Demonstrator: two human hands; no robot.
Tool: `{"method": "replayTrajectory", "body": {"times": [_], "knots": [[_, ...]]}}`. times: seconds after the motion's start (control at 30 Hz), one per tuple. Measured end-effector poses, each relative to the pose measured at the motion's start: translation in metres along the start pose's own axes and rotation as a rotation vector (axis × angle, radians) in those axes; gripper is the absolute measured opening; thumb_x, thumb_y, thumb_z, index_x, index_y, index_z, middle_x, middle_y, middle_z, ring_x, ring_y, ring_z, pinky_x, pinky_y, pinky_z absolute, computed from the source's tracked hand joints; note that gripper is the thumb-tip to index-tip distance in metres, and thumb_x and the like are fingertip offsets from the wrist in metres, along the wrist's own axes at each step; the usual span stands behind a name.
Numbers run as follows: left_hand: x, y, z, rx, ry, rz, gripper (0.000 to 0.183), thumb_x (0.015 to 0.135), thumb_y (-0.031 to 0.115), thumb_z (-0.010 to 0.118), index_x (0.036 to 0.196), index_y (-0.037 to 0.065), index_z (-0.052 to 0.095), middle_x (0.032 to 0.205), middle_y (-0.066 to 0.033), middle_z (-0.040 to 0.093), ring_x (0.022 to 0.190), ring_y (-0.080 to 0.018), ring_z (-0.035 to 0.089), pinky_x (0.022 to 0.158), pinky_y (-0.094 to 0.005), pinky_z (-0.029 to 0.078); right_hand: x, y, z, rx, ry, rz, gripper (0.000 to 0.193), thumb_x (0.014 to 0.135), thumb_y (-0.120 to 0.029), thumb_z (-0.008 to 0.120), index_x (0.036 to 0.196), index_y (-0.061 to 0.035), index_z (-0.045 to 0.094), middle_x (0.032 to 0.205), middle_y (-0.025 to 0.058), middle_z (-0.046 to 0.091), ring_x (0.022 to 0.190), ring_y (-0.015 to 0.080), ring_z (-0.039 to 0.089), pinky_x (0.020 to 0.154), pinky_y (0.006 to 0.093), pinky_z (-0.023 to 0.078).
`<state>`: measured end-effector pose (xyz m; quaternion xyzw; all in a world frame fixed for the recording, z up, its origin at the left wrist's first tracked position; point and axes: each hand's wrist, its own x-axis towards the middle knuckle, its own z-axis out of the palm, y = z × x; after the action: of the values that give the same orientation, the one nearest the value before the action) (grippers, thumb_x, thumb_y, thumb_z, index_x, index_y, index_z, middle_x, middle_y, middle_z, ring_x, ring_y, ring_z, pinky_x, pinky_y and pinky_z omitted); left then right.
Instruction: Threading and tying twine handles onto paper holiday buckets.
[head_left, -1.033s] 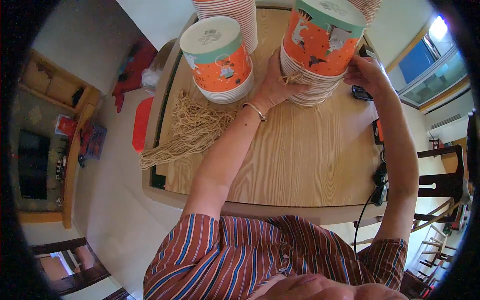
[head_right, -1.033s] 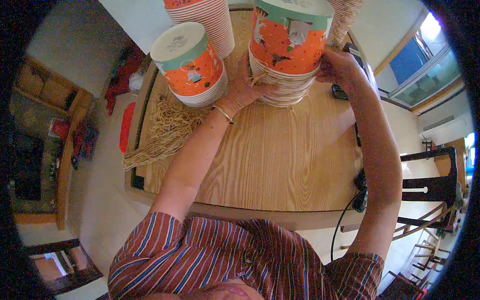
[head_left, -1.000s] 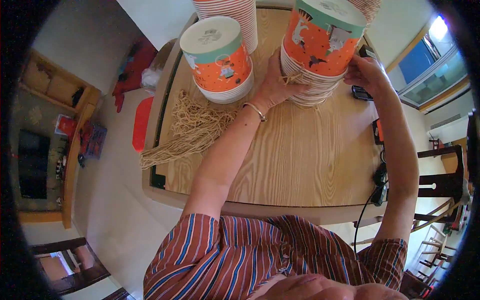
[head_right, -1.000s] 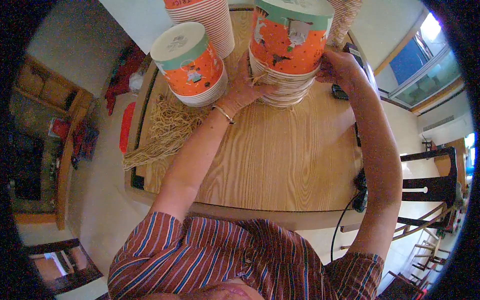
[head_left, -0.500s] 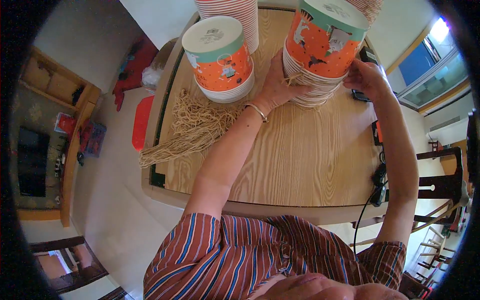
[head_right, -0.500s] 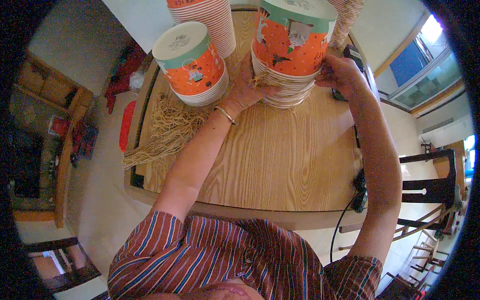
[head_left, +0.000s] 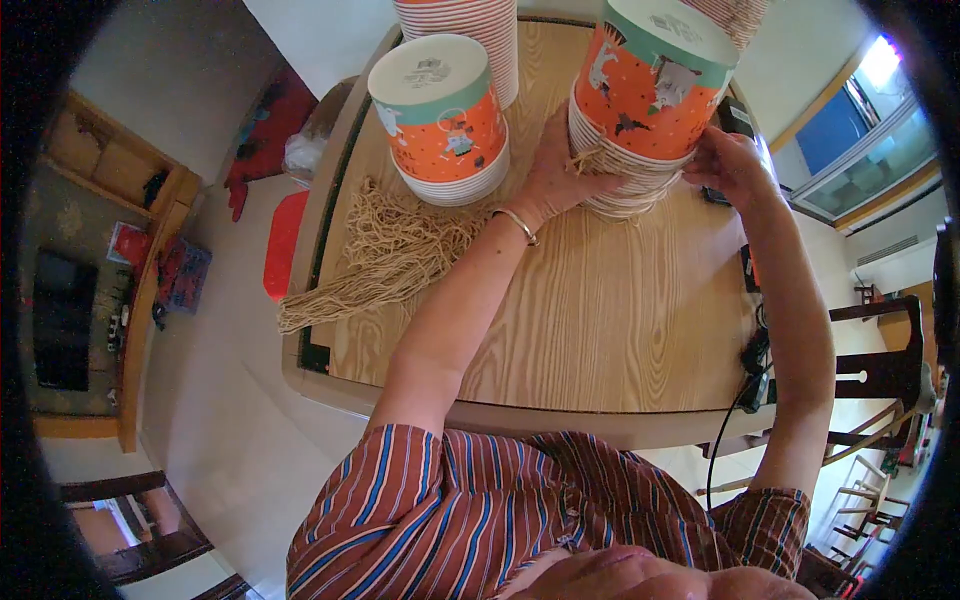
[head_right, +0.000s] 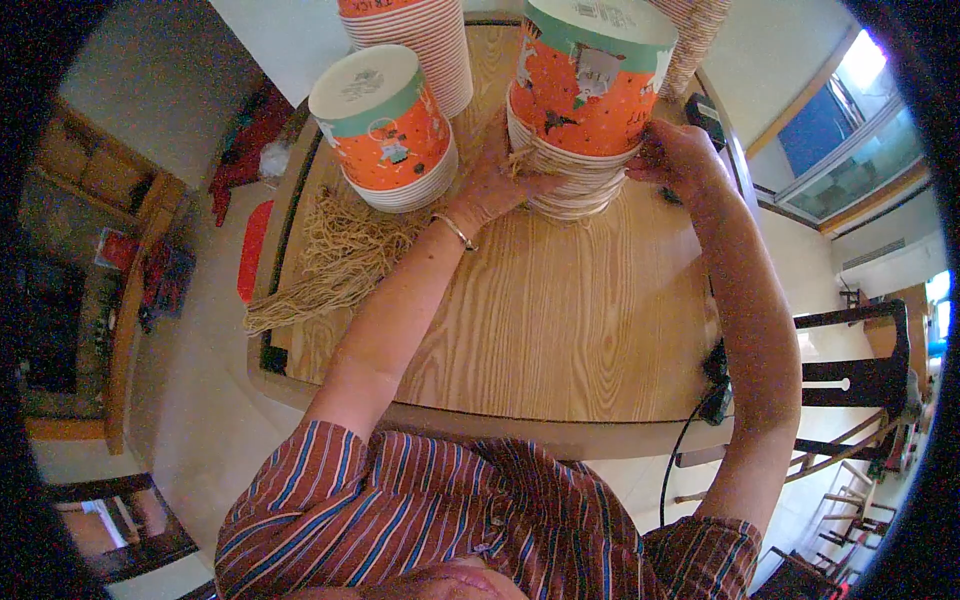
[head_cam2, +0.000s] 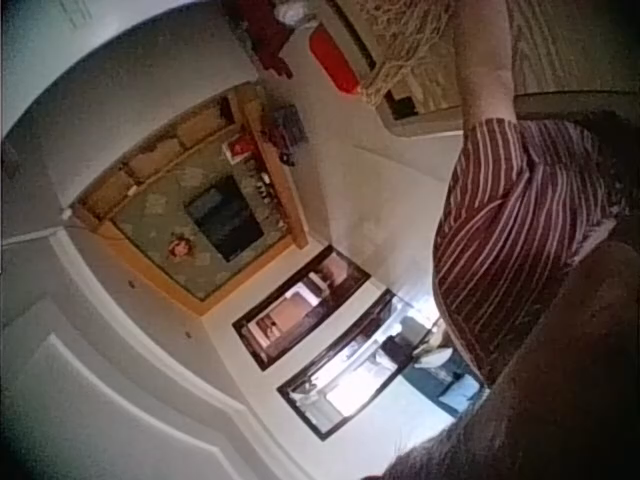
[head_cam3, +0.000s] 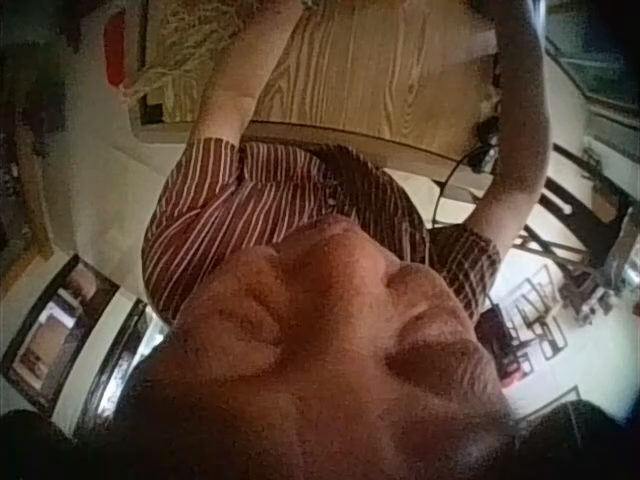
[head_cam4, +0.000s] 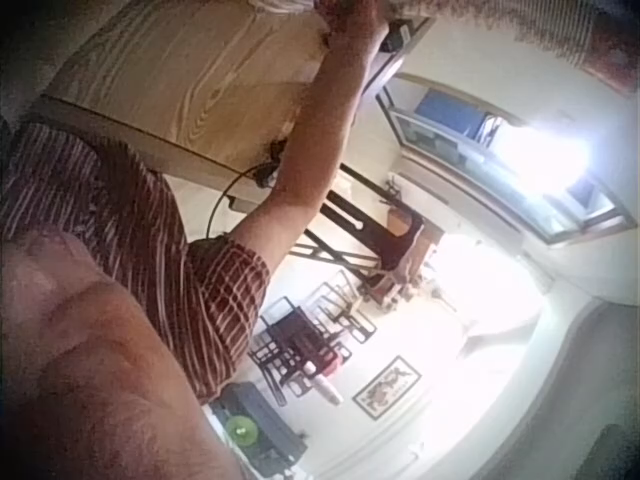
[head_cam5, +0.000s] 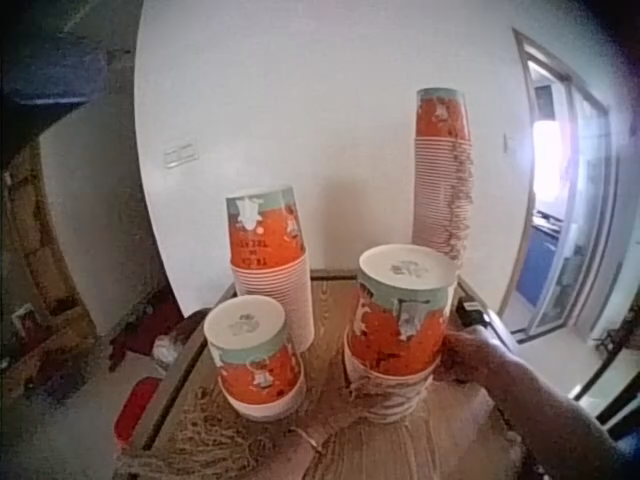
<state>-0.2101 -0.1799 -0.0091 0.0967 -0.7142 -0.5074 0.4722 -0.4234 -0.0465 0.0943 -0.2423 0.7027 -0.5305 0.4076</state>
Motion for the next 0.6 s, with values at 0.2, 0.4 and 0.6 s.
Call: {"method": "replayTrajectory", "body": {"times": [0.2, 0.4, 0.6], "knots": [[0.004, -0.001, -0.004, -0.089, -0.093, 0.007, 0.113, 0.054, 0.033, 0.092, 0.143, 0.001, 0.030, 0.137, -0.0144, 0.045, 0.130, -0.0274, 0.042, 0.111, -0.0392, 0.033, -0.009, -0.003, 0.006, 0.017, 0.008, 0.008, 0.033, 0.096, -0.034, 0.057, 0.089, -0.0027, 0.066, 0.074, 0.0062, 0.065, 0.062, 0.0201, 0.067, 0.058, 0.0320, 0.060], [-0.019, 0.013, 0.003, 0.250, 0.138, -0.010, 0.100, 0.061, 0.036, 0.088, 0.138, 0.001, 0.034, 0.130, -0.0188, 0.047, 0.123, -0.0314, 0.046, 0.105, -0.0400, 0.039, -0.010, 0.016, -0.009, 0.134, -0.147, -0.076, 0.034, 0.095, -0.036, 0.059, 0.094, -0.0020, 0.061, 0.074, 0.0093, 0.064, 0.056, 0.0196, 0.064, 0.049, 0.0333, 0.057], [-0.023, 0.054, 0.001, 0.451, 0.209, 0.171, 0.058, 0.075, 0.023, 0.080, 0.117, 0.002, 0.047, 0.108, -0.0142, 0.051, 0.094, -0.0248, 0.057, 0.082, -0.0376, 0.049, -0.036, 0.030, 0.007, 0.090, -0.001, -0.036, 0.043, 0.090, -0.050, 0.063, 0.086, -0.0074, 0.055, 0.068, 0.0066, 0.059, 0.050, 0.0177, 0.060, 0.045, 0.0310, 0.052]]}}
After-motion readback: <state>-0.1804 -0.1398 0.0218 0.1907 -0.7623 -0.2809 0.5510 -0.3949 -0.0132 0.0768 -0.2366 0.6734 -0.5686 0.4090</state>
